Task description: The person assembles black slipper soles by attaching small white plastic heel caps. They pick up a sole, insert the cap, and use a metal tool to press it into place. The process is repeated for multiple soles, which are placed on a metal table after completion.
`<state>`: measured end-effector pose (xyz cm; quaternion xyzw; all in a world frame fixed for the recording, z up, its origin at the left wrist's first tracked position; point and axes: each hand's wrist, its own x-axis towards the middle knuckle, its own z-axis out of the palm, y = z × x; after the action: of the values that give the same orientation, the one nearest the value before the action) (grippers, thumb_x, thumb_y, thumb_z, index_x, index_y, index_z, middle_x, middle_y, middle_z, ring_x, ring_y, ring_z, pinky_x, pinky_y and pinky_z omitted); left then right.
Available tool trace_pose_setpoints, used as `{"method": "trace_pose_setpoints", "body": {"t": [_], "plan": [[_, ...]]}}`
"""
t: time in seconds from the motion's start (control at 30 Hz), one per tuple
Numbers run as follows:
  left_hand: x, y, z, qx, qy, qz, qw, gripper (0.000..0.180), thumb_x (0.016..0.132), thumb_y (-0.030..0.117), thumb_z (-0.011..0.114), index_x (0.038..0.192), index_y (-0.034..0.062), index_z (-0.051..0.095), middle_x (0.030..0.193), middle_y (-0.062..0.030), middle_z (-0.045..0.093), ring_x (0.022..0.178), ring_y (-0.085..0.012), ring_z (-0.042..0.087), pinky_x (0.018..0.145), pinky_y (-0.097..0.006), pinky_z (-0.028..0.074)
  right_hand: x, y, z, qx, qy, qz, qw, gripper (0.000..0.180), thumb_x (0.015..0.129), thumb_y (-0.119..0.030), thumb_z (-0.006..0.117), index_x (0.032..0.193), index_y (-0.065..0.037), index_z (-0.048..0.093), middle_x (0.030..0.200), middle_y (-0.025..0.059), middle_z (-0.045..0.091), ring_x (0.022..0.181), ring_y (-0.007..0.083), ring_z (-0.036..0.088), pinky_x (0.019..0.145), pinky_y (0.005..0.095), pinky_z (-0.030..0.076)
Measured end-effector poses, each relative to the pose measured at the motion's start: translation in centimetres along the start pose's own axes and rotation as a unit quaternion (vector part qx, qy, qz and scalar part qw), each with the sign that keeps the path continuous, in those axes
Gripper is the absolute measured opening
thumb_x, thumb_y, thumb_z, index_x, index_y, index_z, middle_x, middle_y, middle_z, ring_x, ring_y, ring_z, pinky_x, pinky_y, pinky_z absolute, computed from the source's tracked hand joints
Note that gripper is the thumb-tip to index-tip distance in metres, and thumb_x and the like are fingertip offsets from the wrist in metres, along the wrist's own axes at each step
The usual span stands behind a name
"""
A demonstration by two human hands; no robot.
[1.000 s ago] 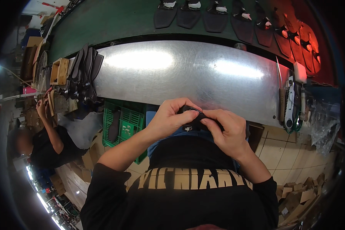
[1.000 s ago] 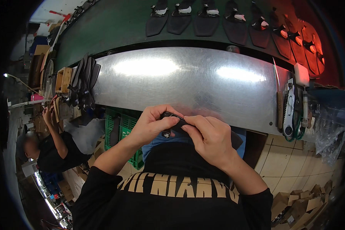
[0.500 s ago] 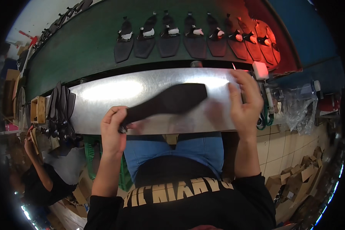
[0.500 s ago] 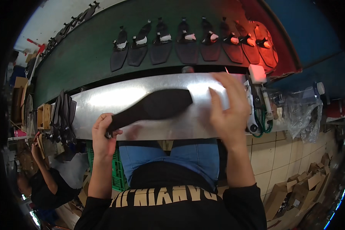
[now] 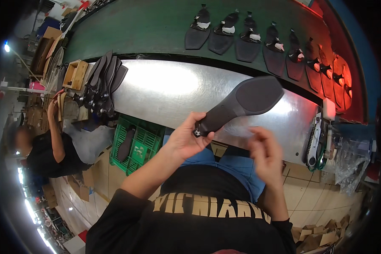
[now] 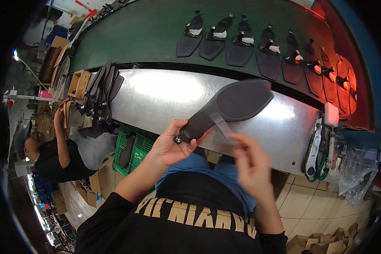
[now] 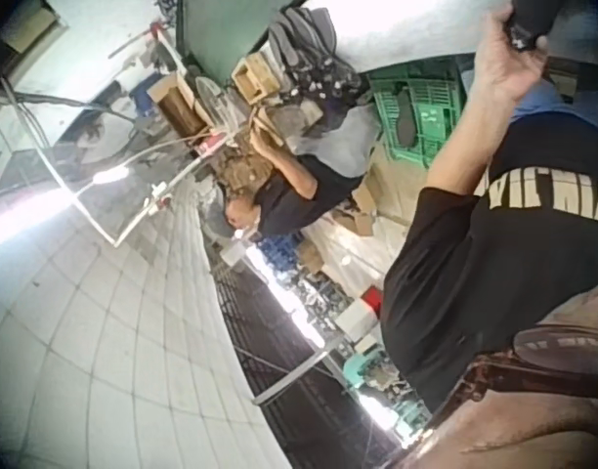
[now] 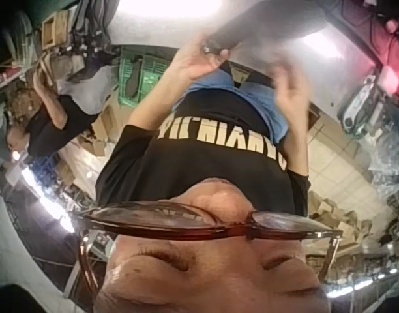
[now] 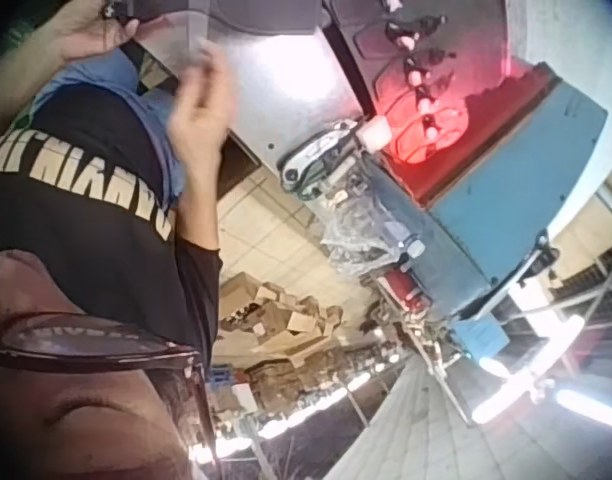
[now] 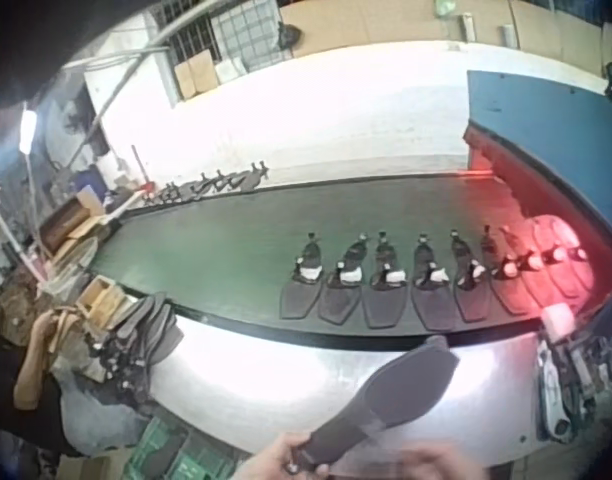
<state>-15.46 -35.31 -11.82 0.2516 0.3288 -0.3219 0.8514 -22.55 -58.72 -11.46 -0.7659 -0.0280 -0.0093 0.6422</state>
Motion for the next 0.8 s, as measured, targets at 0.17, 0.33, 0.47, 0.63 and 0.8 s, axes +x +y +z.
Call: {"method": "trace_pose_setpoints", "body": {"t": [0.17,0.33,0.47,0.63,0.8], "plan": [[1.1,-2.0,0.7,-0.045,0.003,-0.013,0.999,0.024,0.085,0.022,0.067,0.102,0.0062,0.061,0.098,-0.0081,0.065,0.091,-0.0225,0.063,0.049,-0.022,0.044,-0.5,-0.7,5.2,0.141,-0.041,0.091,0.985,0.056,0.088,0.003,0.052,0.142,-0.002,0.037,0.063,0.0014,0.055,0.063,0.0075,0.053,0.058,0.0215,0.041],[0.9,-3.1,1.2,-0.048,-0.041,0.014,0.998,0.018,0.085,0.023,0.068,0.092,0.0084,0.060,0.088,-0.0053,0.062,0.071,-0.0156,0.058,0.044,-0.022,0.032,-0.4,1.2,6.0,0.084,0.012,-0.005,0.996,0.049,0.088,0.007,0.051,0.136,0.002,0.045,0.065,0.0027,0.055,0.060,0.0078,0.051,0.057,0.0225,0.041],[1.0,-3.7,1.3,-0.040,-0.048,0.065,0.996,0.019,0.084,0.026,0.068,0.089,0.0099,0.059,0.079,-0.0033,0.060,0.060,-0.0131,0.053,0.044,-0.021,0.037,-0.2,0.6,6.5,0.118,0.048,-0.011,0.992,0.046,0.088,0.009,0.049,0.133,0.002,0.052,0.069,0.0032,0.052,0.059,0.0078,0.047,0.055,0.0235,0.040],[1.5,-4.2,1.2,0.034,0.021,0.138,0.990,0.023,0.084,0.031,0.068,0.087,0.0093,0.058,0.075,-0.0024,0.060,0.053,-0.0126,0.051,0.046,-0.022,0.043,-0.2,0.6,6.5,0.144,0.039,0.041,0.988,0.046,0.088,0.009,0.049,0.133,0.001,0.052,0.072,0.0042,0.052,0.060,0.0083,0.046,0.055,0.0238,0.040],[2.0,-4.5,1.4,0.054,-0.016,0.146,0.988,0.025,0.083,0.031,0.068,0.087,0.0085,0.058,0.075,-0.0034,0.060,0.054,-0.0136,0.052,0.047,-0.022,0.043,0.0,1.2,7.3,0.025,0.096,-0.040,0.994,0.041,0.090,0.007,0.049,0.130,0.002,0.054,0.077,0.0047,0.057,0.062,0.0091,0.049,0.056,0.0235,0.041]]}}
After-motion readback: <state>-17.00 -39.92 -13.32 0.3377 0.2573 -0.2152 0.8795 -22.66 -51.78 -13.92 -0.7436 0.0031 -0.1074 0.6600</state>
